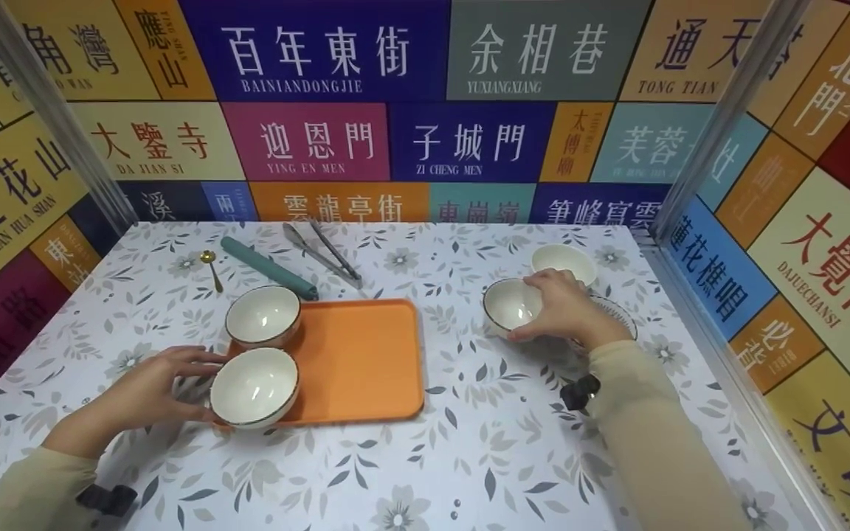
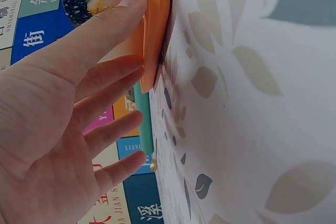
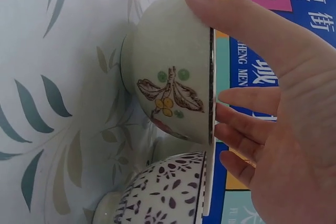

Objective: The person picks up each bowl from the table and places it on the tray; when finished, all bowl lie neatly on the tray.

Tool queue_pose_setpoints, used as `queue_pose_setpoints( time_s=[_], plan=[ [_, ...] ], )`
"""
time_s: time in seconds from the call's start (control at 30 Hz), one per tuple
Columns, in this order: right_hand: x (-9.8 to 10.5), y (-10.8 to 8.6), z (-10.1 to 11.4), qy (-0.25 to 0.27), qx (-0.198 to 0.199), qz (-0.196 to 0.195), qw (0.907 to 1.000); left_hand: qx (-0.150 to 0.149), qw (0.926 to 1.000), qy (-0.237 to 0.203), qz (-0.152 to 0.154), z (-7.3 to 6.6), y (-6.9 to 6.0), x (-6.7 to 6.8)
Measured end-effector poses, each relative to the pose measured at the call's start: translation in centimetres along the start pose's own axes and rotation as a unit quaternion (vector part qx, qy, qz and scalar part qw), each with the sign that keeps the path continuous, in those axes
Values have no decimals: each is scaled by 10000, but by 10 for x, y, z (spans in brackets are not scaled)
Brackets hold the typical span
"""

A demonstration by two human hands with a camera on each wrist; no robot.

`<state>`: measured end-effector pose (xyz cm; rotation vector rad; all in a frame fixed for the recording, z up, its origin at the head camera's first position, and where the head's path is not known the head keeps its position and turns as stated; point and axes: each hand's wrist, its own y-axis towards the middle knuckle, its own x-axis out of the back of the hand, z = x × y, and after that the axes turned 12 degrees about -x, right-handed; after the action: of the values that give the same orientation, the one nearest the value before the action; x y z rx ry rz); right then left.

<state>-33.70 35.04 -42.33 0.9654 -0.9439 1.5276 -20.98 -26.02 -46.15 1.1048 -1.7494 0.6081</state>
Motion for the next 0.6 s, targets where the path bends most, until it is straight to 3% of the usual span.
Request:
queue_pose_setpoints(
  time_s=[0.33, 0.6],
  plan=[
    [-9, 4, -1, 345, -51, -361, 9987, 37, 9997, -222, 1, -1, 1, -1],
    [-17, 0, 8, 687, -111, -429, 9967, 88, 9997, -237, 21, 0, 0, 0]
  ],
)
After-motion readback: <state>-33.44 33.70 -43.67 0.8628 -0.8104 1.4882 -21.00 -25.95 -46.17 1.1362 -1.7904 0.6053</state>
